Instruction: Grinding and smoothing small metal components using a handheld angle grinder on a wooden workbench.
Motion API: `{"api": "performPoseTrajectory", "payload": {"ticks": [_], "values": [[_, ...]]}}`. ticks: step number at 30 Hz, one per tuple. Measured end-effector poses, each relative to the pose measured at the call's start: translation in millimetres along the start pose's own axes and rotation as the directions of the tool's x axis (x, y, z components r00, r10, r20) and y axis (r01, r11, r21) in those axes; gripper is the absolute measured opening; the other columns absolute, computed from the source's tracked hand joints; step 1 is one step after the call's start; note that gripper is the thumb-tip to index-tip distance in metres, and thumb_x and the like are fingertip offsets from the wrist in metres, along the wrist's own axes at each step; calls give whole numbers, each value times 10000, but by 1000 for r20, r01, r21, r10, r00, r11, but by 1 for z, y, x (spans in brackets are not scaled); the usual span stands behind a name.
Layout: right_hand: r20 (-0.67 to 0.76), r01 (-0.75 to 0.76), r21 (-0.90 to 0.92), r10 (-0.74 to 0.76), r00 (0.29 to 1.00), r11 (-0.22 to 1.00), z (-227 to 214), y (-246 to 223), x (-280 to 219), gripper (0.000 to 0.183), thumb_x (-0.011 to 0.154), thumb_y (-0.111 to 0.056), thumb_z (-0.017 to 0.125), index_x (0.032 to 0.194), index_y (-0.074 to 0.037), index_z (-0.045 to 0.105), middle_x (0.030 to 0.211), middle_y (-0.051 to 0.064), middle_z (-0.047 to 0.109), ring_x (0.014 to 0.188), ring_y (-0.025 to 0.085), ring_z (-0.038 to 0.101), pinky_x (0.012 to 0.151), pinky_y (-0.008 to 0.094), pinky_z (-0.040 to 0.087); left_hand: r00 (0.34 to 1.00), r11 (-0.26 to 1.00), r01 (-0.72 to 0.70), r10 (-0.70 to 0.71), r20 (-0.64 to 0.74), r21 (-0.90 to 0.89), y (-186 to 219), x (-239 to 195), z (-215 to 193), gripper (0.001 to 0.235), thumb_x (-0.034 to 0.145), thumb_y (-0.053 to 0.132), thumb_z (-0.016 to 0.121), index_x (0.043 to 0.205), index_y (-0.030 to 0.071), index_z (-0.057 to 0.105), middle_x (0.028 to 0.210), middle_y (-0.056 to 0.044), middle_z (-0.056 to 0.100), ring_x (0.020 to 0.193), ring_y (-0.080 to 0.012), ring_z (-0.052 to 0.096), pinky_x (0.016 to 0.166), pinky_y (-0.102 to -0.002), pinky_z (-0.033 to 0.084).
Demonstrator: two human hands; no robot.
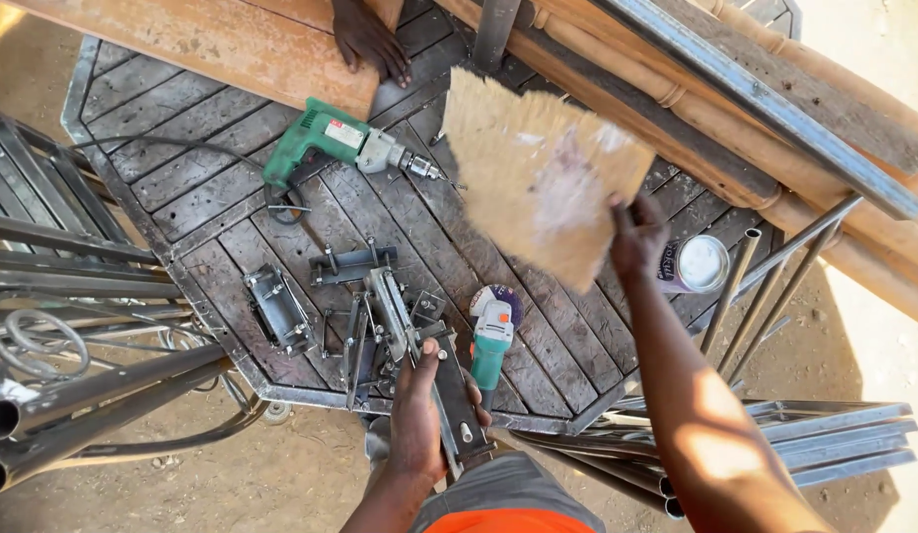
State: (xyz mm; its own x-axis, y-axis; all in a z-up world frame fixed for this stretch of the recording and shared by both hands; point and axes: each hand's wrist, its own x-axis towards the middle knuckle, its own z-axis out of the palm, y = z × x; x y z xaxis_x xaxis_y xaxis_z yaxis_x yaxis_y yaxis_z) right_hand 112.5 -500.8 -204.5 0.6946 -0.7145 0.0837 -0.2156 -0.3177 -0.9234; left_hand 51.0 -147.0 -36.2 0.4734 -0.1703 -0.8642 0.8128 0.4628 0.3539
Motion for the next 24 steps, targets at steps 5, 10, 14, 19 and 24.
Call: {"api": "performPoseTrajectory", "payload": {"ticks": [5,10,14,19,24], "values": [[21,528,-189,-534,845,828,-29,-69,5,206,1029,-143,799,905,-50,664,797,10,515,693,133,428,558,308,318,999,999,27,-27,20,22,2,1,-11,432,966,463,575,1068,47,517,644,-208,603,424,-350,569,392,-451,477],[515,582,-687,-273,813,436,-48,-50,-40,137,1038,-237,725,1109,-150,804,808,-15,675,633,166,545,494,280,437,999,1000,13,-13,37,-1,3,-4,-17,432,964,473,579,1042,57,492,642,-212,597,413,-355,563,392,-460,471],[713,632,-696,224,664,341,-56,22,-74,187,1049,-302,495,1166,-160,530,751,2,618,575,147,513,502,291,460,1000,999,12,-13,22,30,7,-10,-22,431,966,470,561,1090,60,511,638,-217,592,411,-359,564,385,-459,465],[768,687,-640,296,568,343,-37,65,-82,225,932,-51,438,1157,-64,439,774,148,634,608,306,581,541,445,473,1000,998,13,-13,-9,61,1,-7,-37,390,981,456,550,1083,84,494,666,-213,604,431,-360,576,420,-459,484],[624,435,-770,409,666,467,-12,56,-62,411,981,-571,600,902,-168,582,986,55,641,750,226,610,607,332,502,991,997,60,-53,-124,52,-4,-13,-35,383,986,444,566,1086,81,493,644,-243,592,409,-389,547,394,-452,425]]}}
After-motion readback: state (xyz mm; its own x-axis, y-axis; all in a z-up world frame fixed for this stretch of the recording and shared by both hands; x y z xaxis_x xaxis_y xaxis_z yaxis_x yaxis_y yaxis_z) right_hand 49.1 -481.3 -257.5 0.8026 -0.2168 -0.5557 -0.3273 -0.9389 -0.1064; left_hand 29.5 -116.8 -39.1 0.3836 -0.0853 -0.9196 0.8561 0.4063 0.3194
